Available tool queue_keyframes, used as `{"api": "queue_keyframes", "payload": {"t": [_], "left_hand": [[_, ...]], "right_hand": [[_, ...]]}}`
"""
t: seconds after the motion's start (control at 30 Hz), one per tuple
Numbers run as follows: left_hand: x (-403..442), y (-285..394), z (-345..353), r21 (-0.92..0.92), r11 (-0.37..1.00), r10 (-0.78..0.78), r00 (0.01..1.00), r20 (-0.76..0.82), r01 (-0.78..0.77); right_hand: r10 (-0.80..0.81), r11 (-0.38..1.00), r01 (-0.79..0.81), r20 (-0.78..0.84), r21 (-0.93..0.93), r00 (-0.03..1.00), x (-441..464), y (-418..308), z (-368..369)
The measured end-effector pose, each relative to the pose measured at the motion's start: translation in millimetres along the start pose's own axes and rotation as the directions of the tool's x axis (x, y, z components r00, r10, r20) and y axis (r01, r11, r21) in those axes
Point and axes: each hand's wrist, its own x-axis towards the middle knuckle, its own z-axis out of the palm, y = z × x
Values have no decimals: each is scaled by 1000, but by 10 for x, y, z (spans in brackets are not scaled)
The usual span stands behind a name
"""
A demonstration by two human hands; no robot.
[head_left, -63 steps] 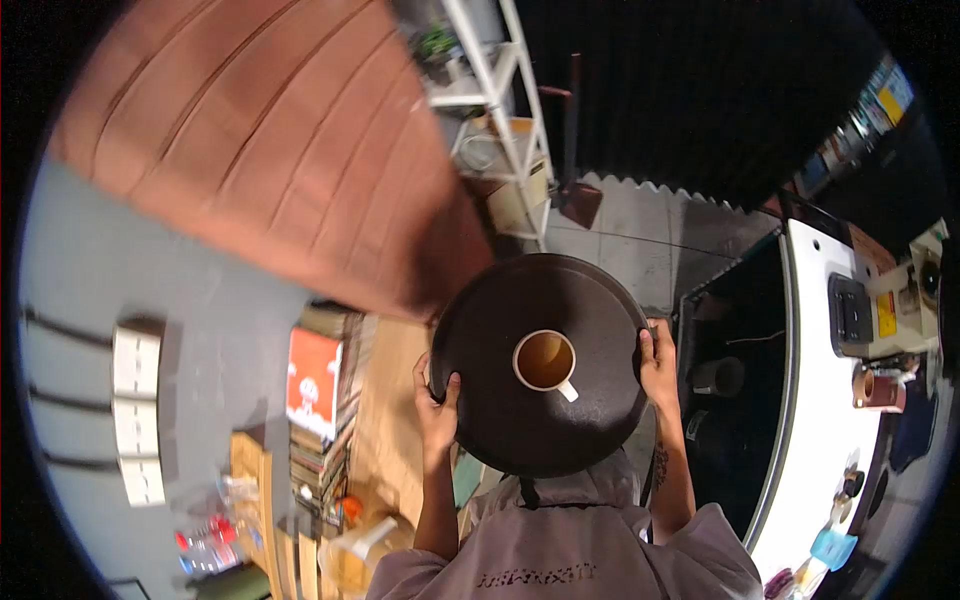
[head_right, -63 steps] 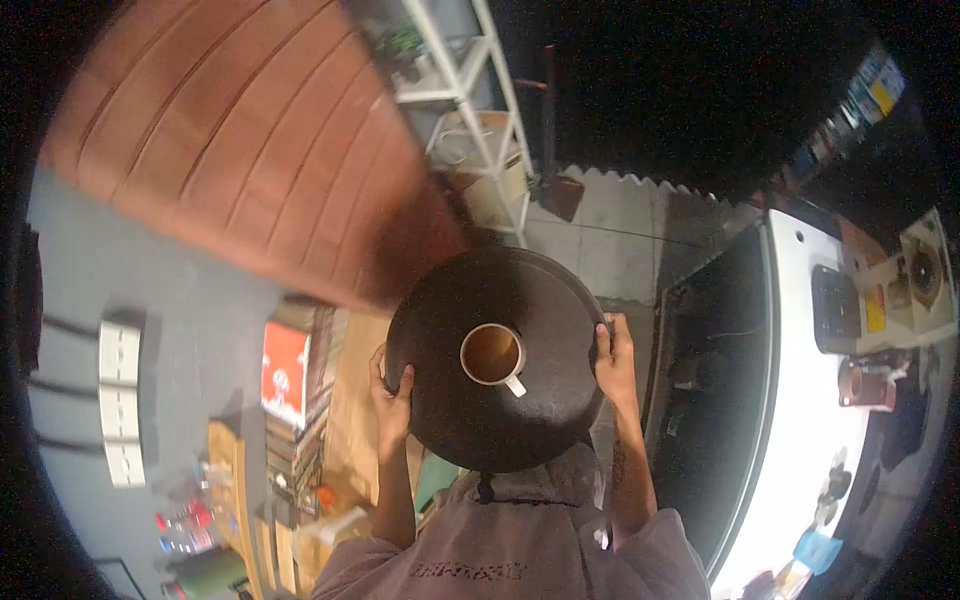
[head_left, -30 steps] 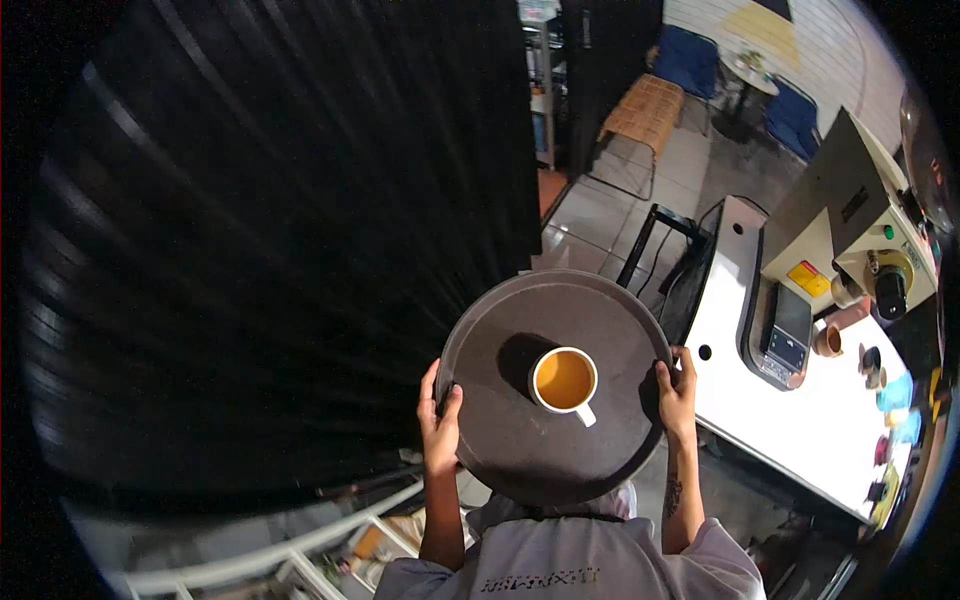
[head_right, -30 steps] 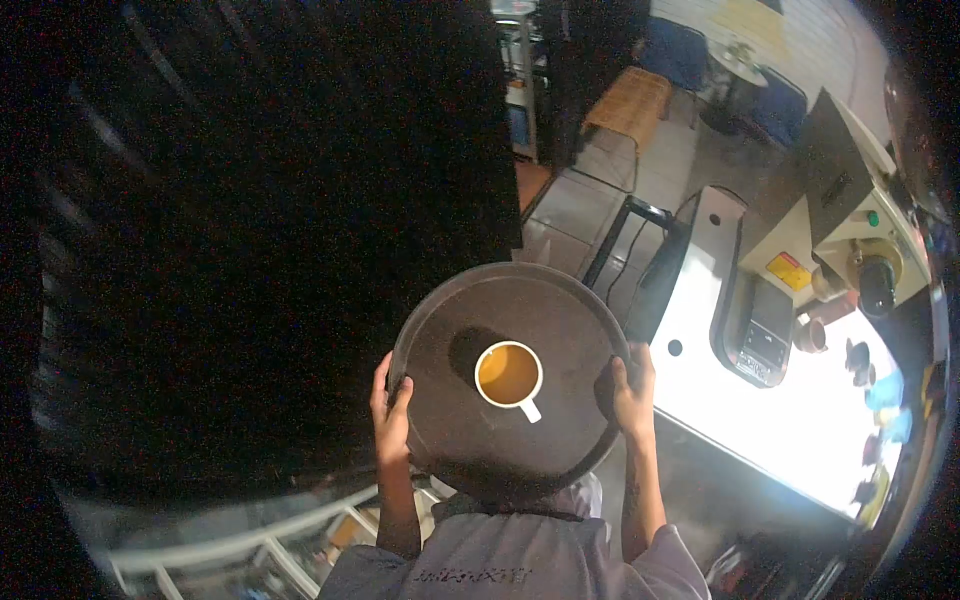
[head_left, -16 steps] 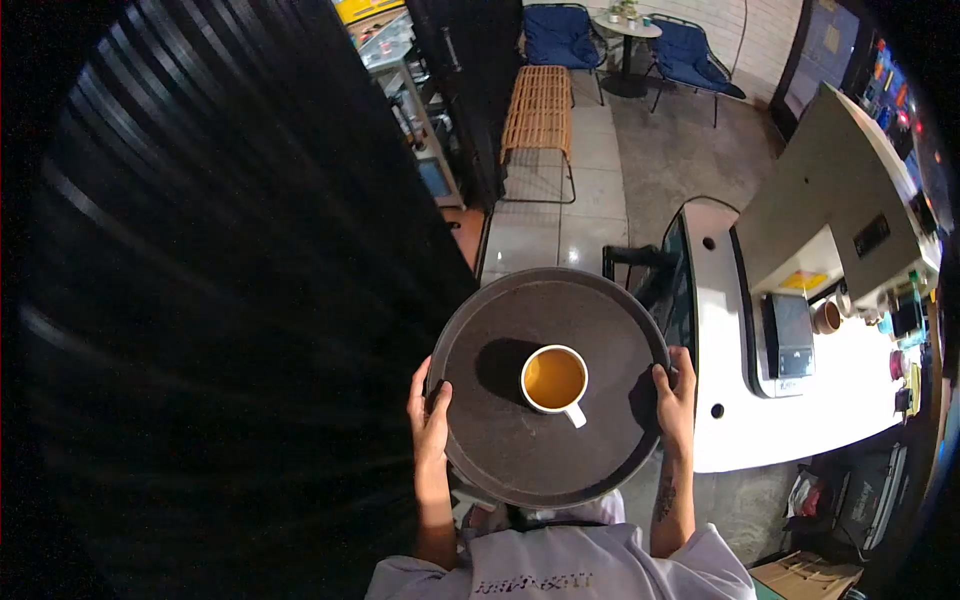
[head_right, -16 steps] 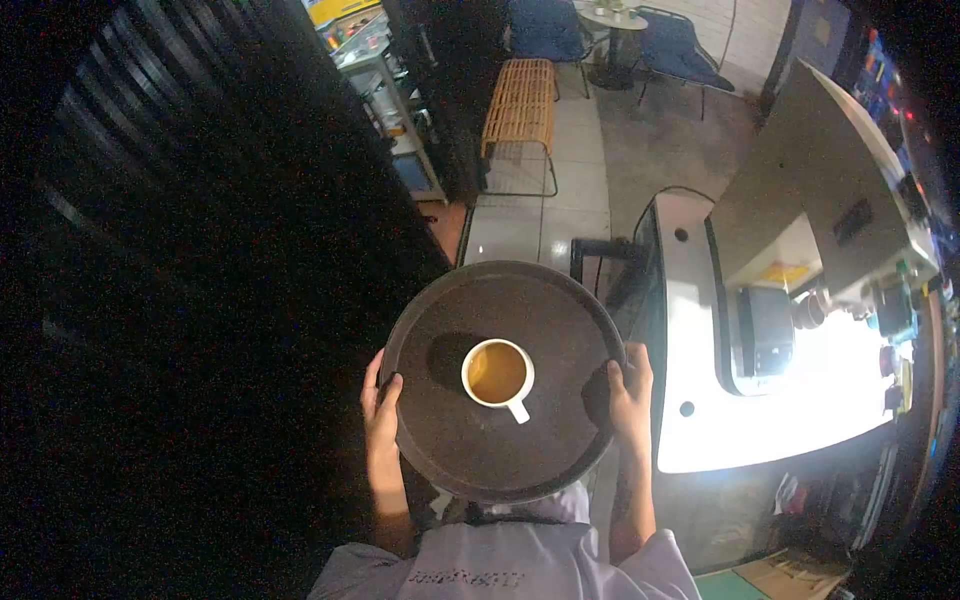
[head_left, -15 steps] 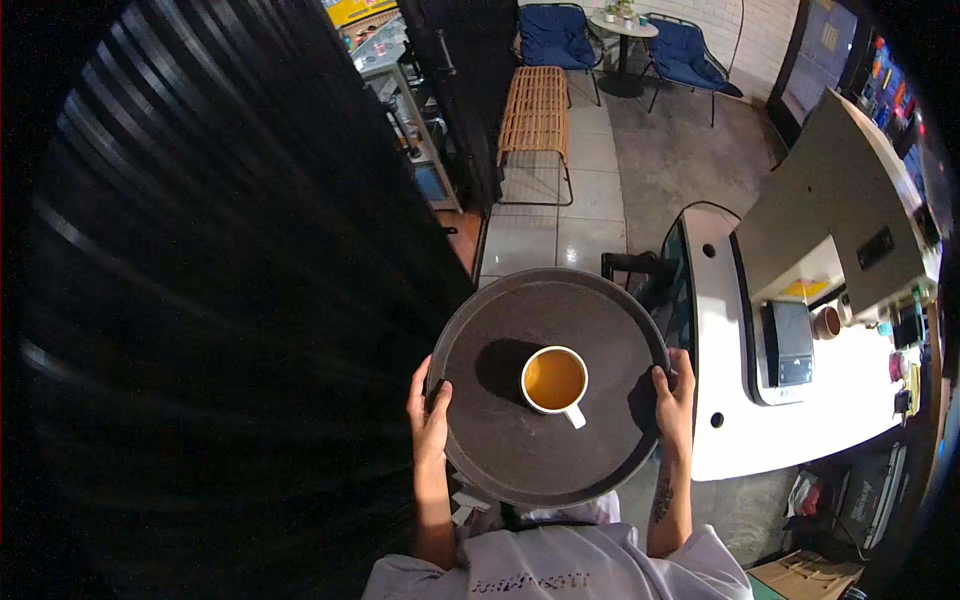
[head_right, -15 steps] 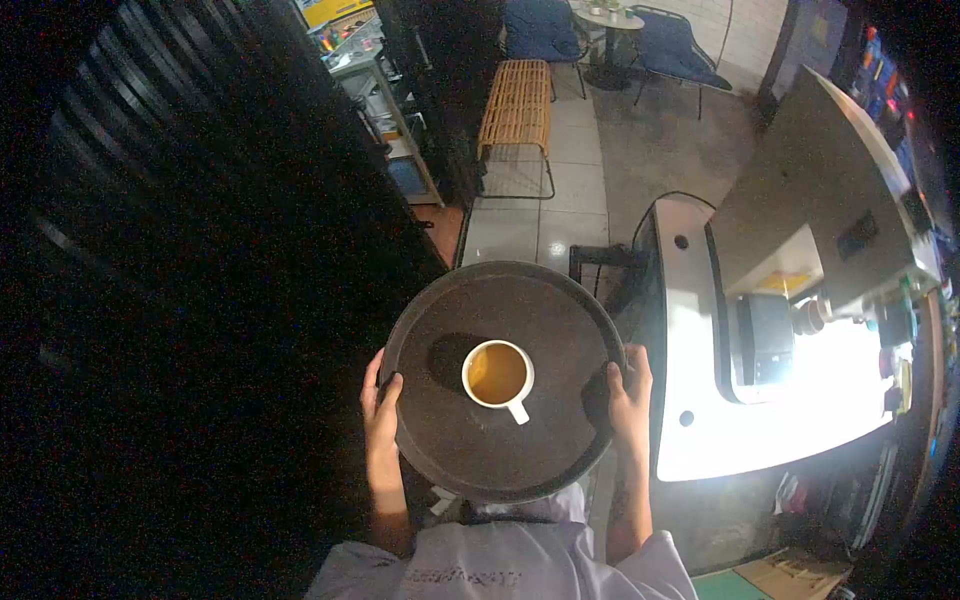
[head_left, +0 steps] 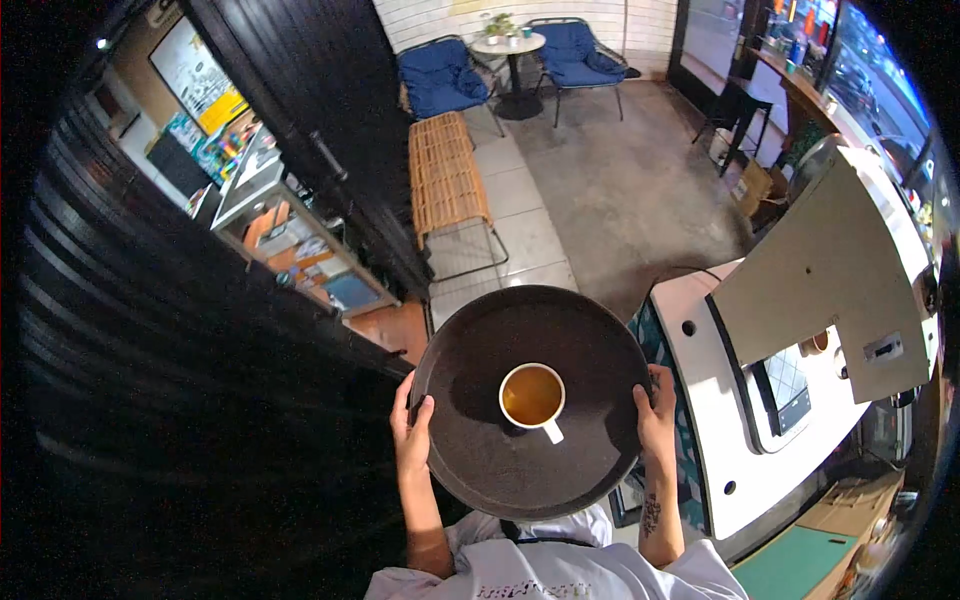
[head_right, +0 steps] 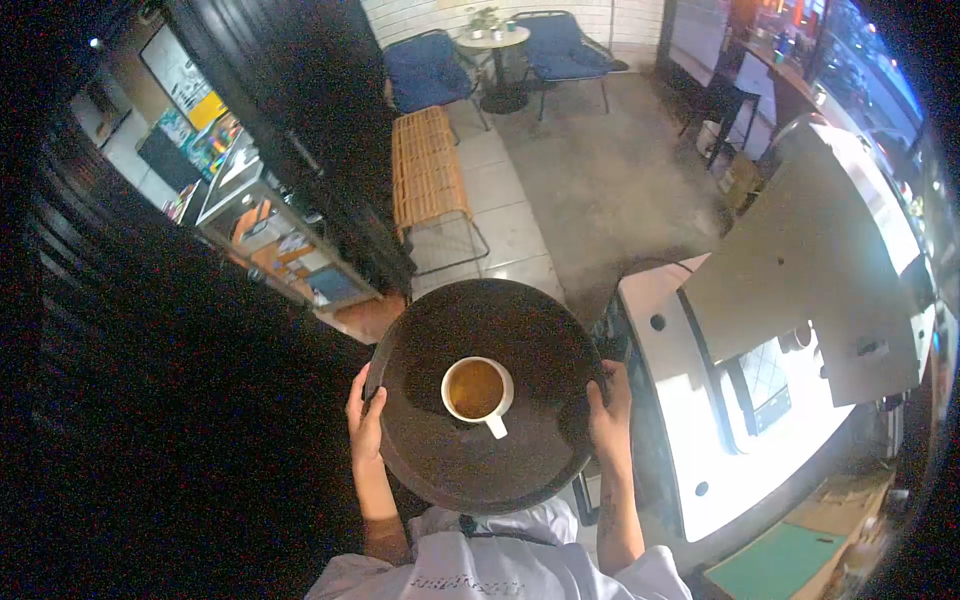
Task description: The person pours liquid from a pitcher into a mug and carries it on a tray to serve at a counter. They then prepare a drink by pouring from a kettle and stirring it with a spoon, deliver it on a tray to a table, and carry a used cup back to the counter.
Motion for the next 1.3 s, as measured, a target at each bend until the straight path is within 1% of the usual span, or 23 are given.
{"api": "queue_keyframes", "payload": {"t": [0.07, 0.13, 0.2, 0.27, 0.3, 0.4, 0.47, 0.5, 0.53, 0.6, 0.67, 0.7, 0.73, 0.8, 0.93, 0.97, 1.0, 1.07, 1.1, 1.13, 1.2, 1.27, 1.3], "left_hand": [[450, -58, -20, 20, 1000, 20, 999, 31, -21], [867, -40, 56, 14, 1000, 18, 997, 69, -19], [1280, -62, 137, -10, 1000, 7, 992, 124, -5], [1702, -4, 262, 22, 1000, 19, 991, 129, -22], [1899, 55, 349, 44, 998, 33, 989, 146, -39], [2587, 113, 548, 87, 993, 60, 975, 215, -80], [2980, 28, 702, 122, 986, 82, 967, 242, -114], [3176, 77, 808, 100, 990, 70, 954, 292, -104], [3361, 151, 947, 78, 992, 67, 937, 342, -99], [3743, 205, 1217, 136, 985, 49, 923, 382, -108], [4065, 117, 1514, 171, 971, 75, 897, 435, -164], [4271, 82, 1672, 100, 992, 19, 882, 471, -75], [4469, 37, 1846, 99, 992, 14, 864, 504, -74], [4828, -62, 2210, 58, 995, 38, 825, 563, -86], [5410, -258, 3085, 98, 992, 0, 803, 596, -73], [5531, -276, 3317, 92, 990, 30, 796, 605, -107], [5612, -266, 3510, 97, 989, 25, 785, 619, -108], [5850, -207, 4051, 67, 996, -3, 747, 665, -55], [5911, -113, 4313, 73, 997, -75, 739, 670, 36], [6011, -125, 4525, 79, 996, -80, 721, 688, 35], [6260, -160, 4983, 36, 984, -147, 683, 715, 174], [6557, -380, 5412, 22, 978, -148, 615, 774, 208], [6654, -448, 5646, 18, 947, -218, 603, 768, 320]], "right_hand": [[22, 998, -26, -71, -56, 997, 238, -24, 178], [-33, 988, 23, -63, -153, 998, 502, -7, 285], [-107, 982, 87, -112, -168, 988, 793, 140, 399], [32, 995, -26, -56, 96, 998, 1076, -50, 549], [31, 996, -25, -69, 91, 997, 1223, -82, 600], [-4, 998, 16, -195, 57, 981, 1709, -44, 827], [-82, 996, 86, -274, 2, 958, 1955, 17, 870], [-149, 987, 122, -297, -108, 943, 2086, -20, 887], [-143, 988, 113, -330, -109, 933, 2186, -99, 907], [5, 981, 61, -340, 184, 940, 2412, -271, 963], [6, 987, 57, -384, 152, 923, 2625, -250, 889], [8, 992, 42, -394, 117, 919, 2757, -247, 871], [14, 992, 41, -429, 118, 903, 2896, -220, 852], [-80, 981, 157, -486, 118, 870, 3210, -189, 820], [43, 968, 101, -551, 229, 833, 3843, -333, 551], [-5, 981, 112, -563, 155, 826, 4022, -277, 450], [3, 981, 110, -577, 160, 817, 4165, -283, 379], [-27, 947, 219, -619, 237, 785, 4559, -323, 185], [-32, 969, 181, -646, 166, 762, 4728, -275, 70], [-25, 969, 182, -665, 167, 746, 4852, -243, -17], [-39, 970, 195, -699, 145, 714, 5168, -288, -220], [-44, 965, 219, -736, 143, 675, 5469, -323, -394], [-16, 961, 218, -749, 173, 662, 5605, -353, -478]]}}
